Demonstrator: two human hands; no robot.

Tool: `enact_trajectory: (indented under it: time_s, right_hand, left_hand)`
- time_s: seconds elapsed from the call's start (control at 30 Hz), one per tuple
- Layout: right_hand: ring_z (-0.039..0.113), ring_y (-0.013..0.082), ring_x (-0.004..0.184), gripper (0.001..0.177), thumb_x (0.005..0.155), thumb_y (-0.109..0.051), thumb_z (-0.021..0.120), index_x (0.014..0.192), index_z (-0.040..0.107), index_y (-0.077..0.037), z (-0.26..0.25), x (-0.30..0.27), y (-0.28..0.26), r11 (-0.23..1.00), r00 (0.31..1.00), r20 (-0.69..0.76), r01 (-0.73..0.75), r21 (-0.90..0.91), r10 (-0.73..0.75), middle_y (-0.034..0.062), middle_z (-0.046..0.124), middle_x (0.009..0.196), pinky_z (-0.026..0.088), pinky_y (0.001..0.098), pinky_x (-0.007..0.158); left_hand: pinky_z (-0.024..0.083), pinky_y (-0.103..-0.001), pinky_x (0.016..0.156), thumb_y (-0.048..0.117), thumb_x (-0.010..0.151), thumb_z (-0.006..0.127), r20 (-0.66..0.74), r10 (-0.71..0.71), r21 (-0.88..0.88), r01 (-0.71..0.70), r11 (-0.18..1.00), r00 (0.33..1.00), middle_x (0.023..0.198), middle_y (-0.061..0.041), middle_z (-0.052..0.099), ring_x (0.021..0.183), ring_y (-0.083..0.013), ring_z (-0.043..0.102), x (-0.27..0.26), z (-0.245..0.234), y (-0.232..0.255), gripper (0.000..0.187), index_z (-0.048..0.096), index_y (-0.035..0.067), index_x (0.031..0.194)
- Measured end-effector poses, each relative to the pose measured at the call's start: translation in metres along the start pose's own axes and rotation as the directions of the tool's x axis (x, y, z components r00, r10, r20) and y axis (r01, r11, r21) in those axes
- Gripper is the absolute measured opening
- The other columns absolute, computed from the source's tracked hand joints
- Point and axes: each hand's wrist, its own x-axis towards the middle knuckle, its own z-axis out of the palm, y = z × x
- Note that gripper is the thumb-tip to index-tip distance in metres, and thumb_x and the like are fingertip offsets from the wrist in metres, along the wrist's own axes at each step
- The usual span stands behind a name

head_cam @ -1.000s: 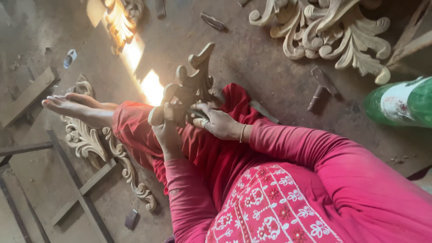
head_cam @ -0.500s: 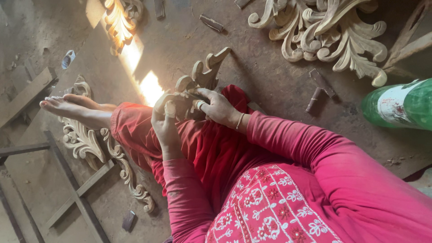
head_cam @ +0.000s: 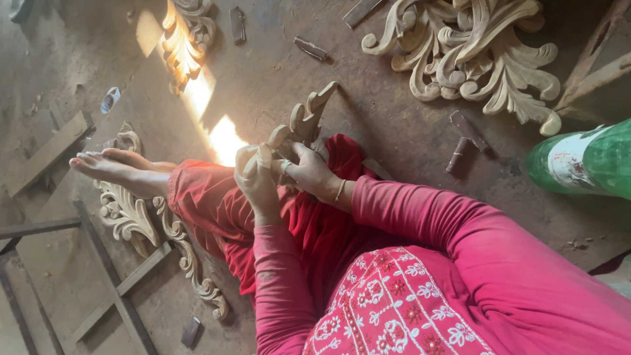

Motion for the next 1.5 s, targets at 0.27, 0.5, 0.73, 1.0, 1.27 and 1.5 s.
enact_trajectory:
  time_s: [0.27,0.5,0.73,1.0,1.27,1.5]
  right_hand:
    - [0.051,0.0044,0.053,0.032,0.1,-0.027,0.065,0.12,0.068,-0.001,-0.008,-0.009,0.01,0.996,0.994,0.071,-0.082,-0.045,0.085,-0.0003,0.064,0.077,0.04,0.0219,0.046]
    - [0.053,0.0037,0.052,0.036,0.107,-0.026,0.054,0.135,0.056,-0.004,-0.002,-0.007,0.003,0.986,0.976,0.183,-0.097,-0.136,0.121,0.0014,0.063,0.075,0.044,0.0193,0.047]
    - [0.057,0.0051,0.053,0.042,0.104,-0.016,0.048,0.145,0.046,-0.007,0.002,-0.022,-0.013,0.986,0.998,0.061,-0.01,-0.169,0.021,0.0018,0.07,0.088,0.043,0.0199,0.044]
    - [0.051,0.0035,0.05,0.042,0.11,-0.015,0.048,0.15,0.052,-0.003,-0.011,-0.012,-0.003,0.992,0.987,0.148,0.08,-0.096,-0.065,0.0025,0.063,0.076,0.041,0.0185,0.044]
    - [0.058,0.0065,0.051,0.046,0.107,-0.02,0.049,0.152,0.048,-0.009,-0.023,-0.006,0.013,0.972,0.99,0.13,0.078,-0.221,-0.05,0.0025,0.066,0.076,0.042,0.02,0.044]
    - [0.06,0.0093,0.056,0.042,0.102,-0.016,0.047,0.143,0.052,-0.009,-0.024,0.001,-0.011,0.982,0.987,0.144,-0.038,-0.183,0.065,0.0028,0.066,0.075,0.05,0.025,0.051]
  left_hand:
    - [0.047,-0.023,0.073,0.013,0.102,0.071,0.027,-0.041,-0.013,0.042,0.999,0.999,0.099,-0.005,0.067,0.083,-0.0087,0.059,-0.014,0.0,0.005,0.013,0.069,0.0,0.101]
    - [0.049,-0.024,0.076,0.013,0.101,0.069,0.059,-0.047,0.003,0.047,0.999,0.997,0.103,-0.005,0.068,0.087,-0.0093,0.061,-0.01,-0.002,0.006,0.013,0.069,0.0,0.102]
    - [0.051,-0.024,0.078,0.013,0.1,0.068,0.042,-0.033,0.0,0.033,0.999,0.999,0.107,-0.006,0.069,0.091,-0.0099,0.063,-0.005,-0.002,0.009,0.013,0.069,0.0,0.103]
    - [0.052,-0.025,0.078,0.013,0.097,0.067,-0.019,-0.091,-0.184,0.086,0.979,0.996,0.112,-0.005,0.068,0.091,-0.0106,0.063,-0.004,0.013,0.015,0.014,0.068,0.0,0.103]
    - [0.051,-0.026,0.071,0.016,0.091,0.069,0.041,-0.244,-0.238,0.247,0.939,0.969,0.109,-0.003,0.073,0.085,-0.0115,0.063,-0.002,0.012,0.007,0.034,0.068,0.009,0.125]
    - [0.057,-0.031,0.099,0.013,0.087,0.076,0.211,0.508,0.704,-0.49,0.514,0.835,0.123,0.001,0.075,0.113,-0.0152,0.072,0.013,0.017,0.018,0.036,0.074,0.015,0.123]
